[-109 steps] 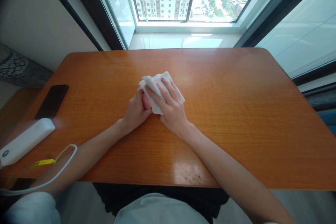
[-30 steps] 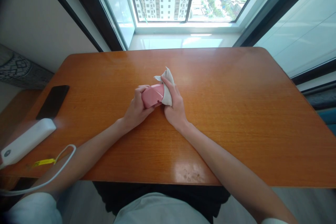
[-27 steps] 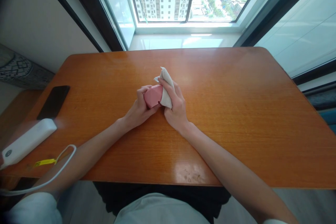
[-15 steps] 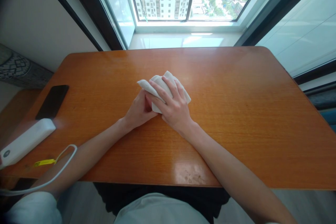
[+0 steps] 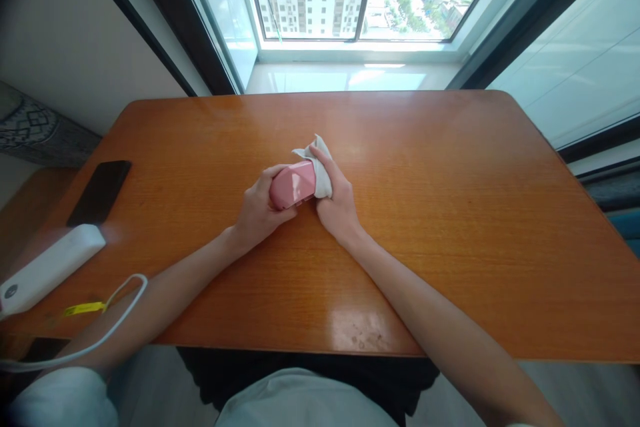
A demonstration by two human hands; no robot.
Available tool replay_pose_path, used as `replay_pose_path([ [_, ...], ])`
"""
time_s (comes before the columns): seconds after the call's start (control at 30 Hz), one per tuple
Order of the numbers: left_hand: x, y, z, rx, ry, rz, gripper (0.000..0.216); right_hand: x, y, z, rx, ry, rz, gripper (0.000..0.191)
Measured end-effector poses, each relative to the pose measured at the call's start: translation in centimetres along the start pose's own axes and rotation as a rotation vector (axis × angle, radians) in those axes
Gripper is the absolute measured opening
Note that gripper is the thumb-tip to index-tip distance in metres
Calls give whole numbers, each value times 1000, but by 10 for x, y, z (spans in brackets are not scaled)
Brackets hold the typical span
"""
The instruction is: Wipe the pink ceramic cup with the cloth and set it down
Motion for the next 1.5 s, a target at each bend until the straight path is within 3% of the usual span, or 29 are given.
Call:
replay_pose_path([
  [0.07,-3,-1,1,-4,21,-9,76,-8,-1,3,-2,50,46,82],
  [0.2,-13,-6,3,-15,68,5,67,-32,-2,9,-76,357,280,73],
  [0.27,-15,-7,3,-22,88,6,61,-33,-2,7,-115,441,333,66],
  [0.5,-8,-5,2,-15,91,-13,71,-8,7,-1,9,71,97,77],
  [0.57,-12,-6,3,-11,100,-3,67,-18,4,2,-21,172,196,78],
  [0.7,-18,-10,5,-50,82,32,34,-39,-4,9,-141,504,432,77],
  [0.77,-17,-10,4,-36,77,23,41,-34,-2,6,-121,466,393,77],
  [0.87,-11,-8,2,-7,79,0,66,-15,4,-2,-38,209,204,79],
  [0.93,-9,-7,1,-21,89,-7,69,-7,6,-3,-3,101,115,81],
  [1.0,-10,-7,1,-28,101,-7,70,-10,5,0,-3,119,128,81],
  [1.2,-15,-8,3,-31,82,25,61,-29,0,7,-104,480,325,78],
  [1.4,-9,-6,2,-21,90,16,70,-10,8,-2,-13,167,149,84],
  [1.5,-11,-6,2,-28,95,46,66,-24,4,5,-69,310,250,83],
])
Point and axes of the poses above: each hand's wrist, its own z-axis away from the middle knuckle, its own y-axis out of the back of the hand, x = y × z, the point moved 4 cm from there along -z, towards the middle knuckle, and after that the axes turned 3 degrees about -y, right-handed, at the moved point
